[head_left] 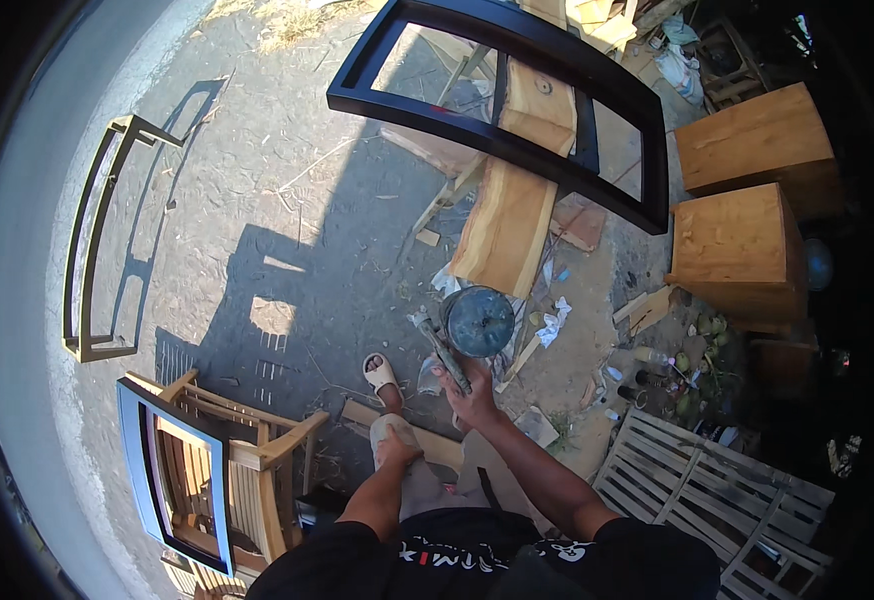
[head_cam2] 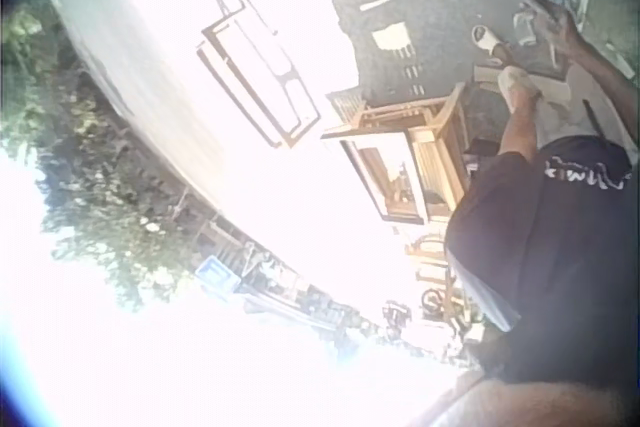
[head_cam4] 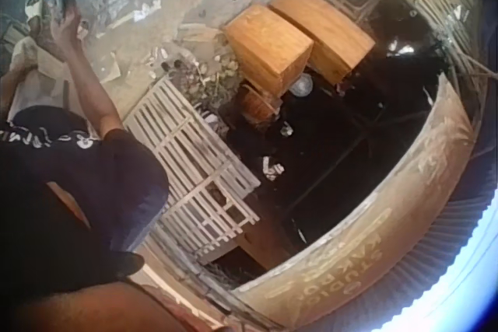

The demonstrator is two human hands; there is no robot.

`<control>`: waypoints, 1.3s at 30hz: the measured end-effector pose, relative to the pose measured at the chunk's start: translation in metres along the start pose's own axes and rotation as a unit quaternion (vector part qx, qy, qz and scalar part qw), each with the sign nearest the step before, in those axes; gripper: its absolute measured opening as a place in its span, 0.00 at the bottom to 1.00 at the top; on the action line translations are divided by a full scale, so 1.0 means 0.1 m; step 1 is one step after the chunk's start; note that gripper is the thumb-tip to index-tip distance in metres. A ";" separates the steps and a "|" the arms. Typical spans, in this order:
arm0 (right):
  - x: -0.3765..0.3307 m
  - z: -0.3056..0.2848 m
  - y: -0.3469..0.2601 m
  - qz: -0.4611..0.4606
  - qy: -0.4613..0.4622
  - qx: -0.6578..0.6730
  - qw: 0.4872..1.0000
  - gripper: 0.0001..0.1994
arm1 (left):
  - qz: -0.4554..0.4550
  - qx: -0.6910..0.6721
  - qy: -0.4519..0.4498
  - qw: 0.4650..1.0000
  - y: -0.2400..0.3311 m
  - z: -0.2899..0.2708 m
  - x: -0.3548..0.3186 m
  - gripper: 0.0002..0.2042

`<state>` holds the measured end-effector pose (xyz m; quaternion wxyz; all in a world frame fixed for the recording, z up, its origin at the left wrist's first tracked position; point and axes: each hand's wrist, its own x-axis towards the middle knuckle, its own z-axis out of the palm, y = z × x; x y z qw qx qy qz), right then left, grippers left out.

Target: The person spray-paints a wooden frame black using a spray gun, turning the frame over to coat all sides before moving it onto a wooden rack.

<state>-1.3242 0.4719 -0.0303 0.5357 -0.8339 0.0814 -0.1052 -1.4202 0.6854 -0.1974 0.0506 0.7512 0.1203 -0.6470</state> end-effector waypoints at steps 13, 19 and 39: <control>0.26 0.89 0.46 0.019 -0.049 0.034 0.998 0.12 | -0.063 -0.097 0.186 0.976 -0.08 0.69 0.15 0.52; 0.43 1.05 0.46 0.034 -0.053 0.055 0.997 0.14 | -0.079 -0.094 0.174 0.977 -0.04 0.69 0.18 0.52; 0.29 0.29 -0.80 -0.004 0.014 0.070 0.997 0.17 | 0.227 -0.115 0.142 0.956 -0.70 -0.42 0.41 0.36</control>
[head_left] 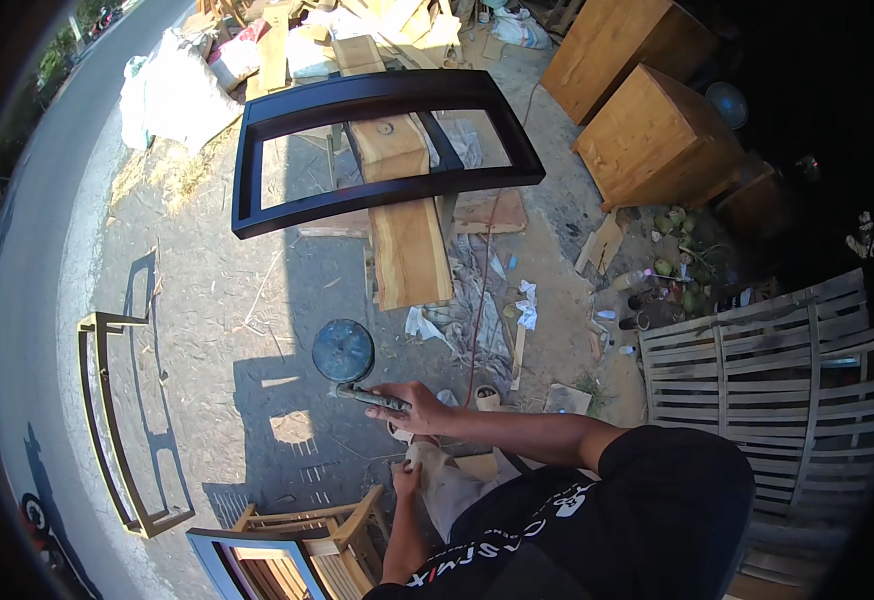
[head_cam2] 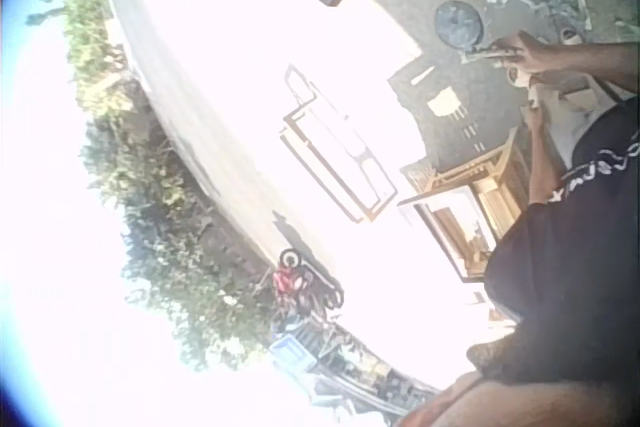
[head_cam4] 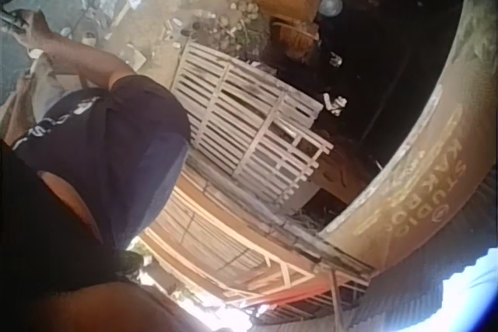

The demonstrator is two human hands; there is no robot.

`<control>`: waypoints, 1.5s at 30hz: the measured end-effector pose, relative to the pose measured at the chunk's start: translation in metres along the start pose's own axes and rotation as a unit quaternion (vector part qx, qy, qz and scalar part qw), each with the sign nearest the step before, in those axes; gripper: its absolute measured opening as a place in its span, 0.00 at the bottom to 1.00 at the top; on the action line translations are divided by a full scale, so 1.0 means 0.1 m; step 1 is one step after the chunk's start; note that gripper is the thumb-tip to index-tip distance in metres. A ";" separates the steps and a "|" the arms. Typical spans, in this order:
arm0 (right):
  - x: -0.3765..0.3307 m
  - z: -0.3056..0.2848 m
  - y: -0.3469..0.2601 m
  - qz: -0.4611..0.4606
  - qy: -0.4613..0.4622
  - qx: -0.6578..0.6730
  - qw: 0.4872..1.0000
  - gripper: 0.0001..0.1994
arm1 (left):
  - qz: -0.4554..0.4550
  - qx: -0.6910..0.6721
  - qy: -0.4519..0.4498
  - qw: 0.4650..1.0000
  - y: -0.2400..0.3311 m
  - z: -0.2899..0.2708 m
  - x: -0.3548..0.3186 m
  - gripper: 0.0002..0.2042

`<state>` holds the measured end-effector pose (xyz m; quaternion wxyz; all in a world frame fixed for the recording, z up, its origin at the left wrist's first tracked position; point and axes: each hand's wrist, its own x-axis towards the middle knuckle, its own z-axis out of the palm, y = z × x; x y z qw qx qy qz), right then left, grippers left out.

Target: The person spray-paints a wooden frame black using a spray gun, turning the frame over to coat all sides before moving it onto a wooden rack.

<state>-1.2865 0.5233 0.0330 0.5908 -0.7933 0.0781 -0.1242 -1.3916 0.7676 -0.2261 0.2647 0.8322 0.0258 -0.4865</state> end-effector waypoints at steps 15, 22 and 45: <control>-0.15 -1.07 -0.43 -0.032 0.100 0.005 0.994 0.14 | 0.293 -0.141 0.091 0.941 1.73 -1.02 -0.33 0.13; -0.16 -1.44 -0.39 -0.094 0.151 0.009 0.984 0.12 | 0.313 -0.097 0.050 0.944 2.11 -0.77 -0.43 0.14; 0.32 -0.57 -0.59 -0.075 -0.033 0.033 0.996 0.13 | 0.306 -0.582 -0.162 0.736 2.55 -1.01 -1.11 0.13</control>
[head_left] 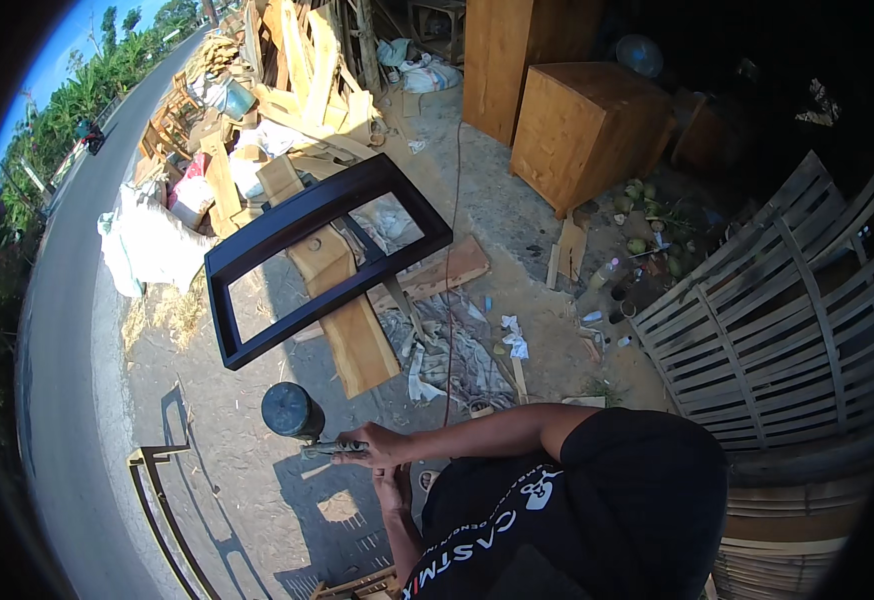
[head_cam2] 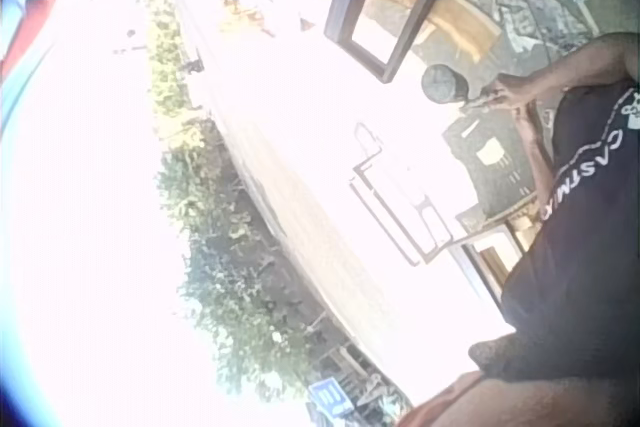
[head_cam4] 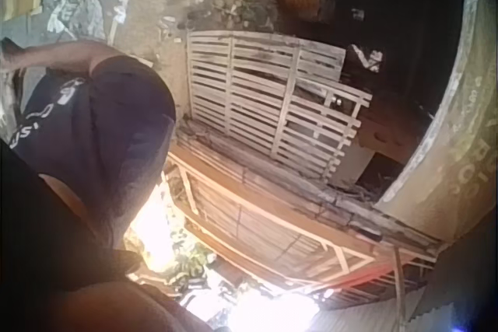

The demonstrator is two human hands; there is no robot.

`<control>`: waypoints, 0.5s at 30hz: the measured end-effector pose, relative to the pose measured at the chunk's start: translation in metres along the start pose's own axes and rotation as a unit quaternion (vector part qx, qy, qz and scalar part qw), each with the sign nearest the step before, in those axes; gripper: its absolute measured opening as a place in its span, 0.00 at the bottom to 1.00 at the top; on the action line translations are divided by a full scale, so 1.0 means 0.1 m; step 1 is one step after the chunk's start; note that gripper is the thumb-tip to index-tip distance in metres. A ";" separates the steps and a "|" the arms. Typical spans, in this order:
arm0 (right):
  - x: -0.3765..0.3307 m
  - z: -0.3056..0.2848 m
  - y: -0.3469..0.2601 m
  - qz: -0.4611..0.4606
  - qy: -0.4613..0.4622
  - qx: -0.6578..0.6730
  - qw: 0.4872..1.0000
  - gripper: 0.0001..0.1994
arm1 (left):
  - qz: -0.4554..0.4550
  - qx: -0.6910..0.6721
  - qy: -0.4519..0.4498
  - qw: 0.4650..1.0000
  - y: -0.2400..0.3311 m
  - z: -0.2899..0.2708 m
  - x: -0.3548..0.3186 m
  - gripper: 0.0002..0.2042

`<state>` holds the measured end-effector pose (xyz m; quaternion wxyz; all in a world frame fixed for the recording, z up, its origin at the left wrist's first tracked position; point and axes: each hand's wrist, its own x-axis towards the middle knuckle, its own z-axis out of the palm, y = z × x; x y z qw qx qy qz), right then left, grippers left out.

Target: The person spray-paints a wooden frame black using a spray gun, turning the frame over to coat all sides before moving it onto a wooden rack.

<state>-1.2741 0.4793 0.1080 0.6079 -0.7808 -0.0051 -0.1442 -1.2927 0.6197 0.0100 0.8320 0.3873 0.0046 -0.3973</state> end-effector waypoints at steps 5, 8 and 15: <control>0.01 0.02 -0.07 -0.016 0.022 0.020 0.999 0.13 | 0.004 0.020 0.005 1.000 -0.03 -0.12 0.04 0.12; 0.06 0.02 -0.09 0.002 0.003 0.006 1.000 0.14 | 0.011 0.022 0.020 1.000 0.03 -0.08 0.04 0.12; 0.11 0.18 0.01 -0.005 0.031 0.009 0.999 0.14 | 0.008 0.025 -0.021 0.999 0.14 -0.06 0.04 0.10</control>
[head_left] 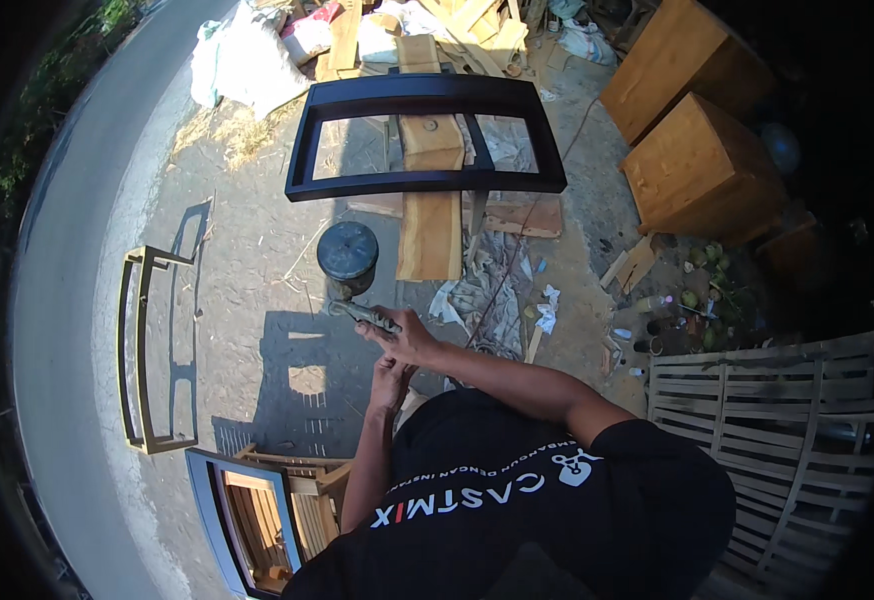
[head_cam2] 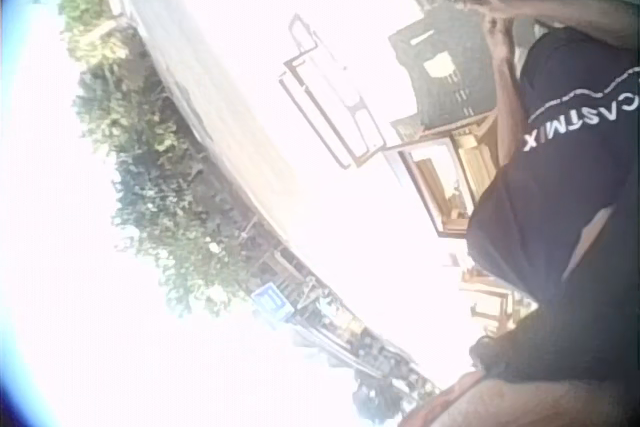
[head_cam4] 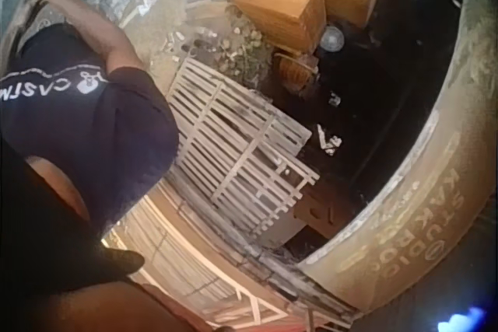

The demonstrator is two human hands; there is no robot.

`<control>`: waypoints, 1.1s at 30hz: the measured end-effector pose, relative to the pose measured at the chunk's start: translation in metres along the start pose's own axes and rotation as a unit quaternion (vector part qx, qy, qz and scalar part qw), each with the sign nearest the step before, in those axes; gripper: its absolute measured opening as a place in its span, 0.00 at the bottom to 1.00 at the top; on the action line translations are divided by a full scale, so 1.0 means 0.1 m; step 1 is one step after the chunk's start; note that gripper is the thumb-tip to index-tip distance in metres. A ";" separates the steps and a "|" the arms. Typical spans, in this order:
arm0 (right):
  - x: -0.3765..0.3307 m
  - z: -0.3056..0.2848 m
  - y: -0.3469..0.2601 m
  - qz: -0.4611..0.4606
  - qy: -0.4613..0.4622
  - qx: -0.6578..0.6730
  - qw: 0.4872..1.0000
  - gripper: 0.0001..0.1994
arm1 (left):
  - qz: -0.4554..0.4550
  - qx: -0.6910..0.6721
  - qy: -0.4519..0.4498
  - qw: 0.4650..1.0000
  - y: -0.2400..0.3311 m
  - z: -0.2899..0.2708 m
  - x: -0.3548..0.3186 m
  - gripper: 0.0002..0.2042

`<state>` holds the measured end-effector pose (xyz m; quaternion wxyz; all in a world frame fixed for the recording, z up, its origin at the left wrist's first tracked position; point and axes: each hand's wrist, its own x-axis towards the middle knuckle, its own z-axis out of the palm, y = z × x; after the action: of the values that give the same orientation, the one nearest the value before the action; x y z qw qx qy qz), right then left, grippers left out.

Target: The person spray-paints a wooden frame black using a spray gun, turning the frame over to coat all sides before moving it onto a wooden rack.

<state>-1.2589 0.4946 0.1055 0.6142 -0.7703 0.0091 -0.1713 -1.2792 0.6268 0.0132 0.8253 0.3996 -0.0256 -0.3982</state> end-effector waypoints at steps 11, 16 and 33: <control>0.06 0.34 -0.08 0.076 -0.021 -0.021 0.997 0.16 | 0.011 -0.003 0.017 1.000 0.12 -0.19 -0.13 0.12; 0.18 0.43 -0.14 0.102 -0.029 -0.045 0.993 0.19 | 0.021 -0.032 0.044 0.998 0.14 -0.28 -0.10 0.11; 0.20 0.78 -0.08 0.129 -0.047 -0.028 0.990 0.20 | 0.006 -0.008 0.032 0.999 0.27 -0.57 -0.22 0.13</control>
<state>-1.2207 0.5655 0.1038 0.6088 -0.7870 0.0844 -0.0543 -1.2563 0.6878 -0.0011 0.8312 0.4054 0.0011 -0.3805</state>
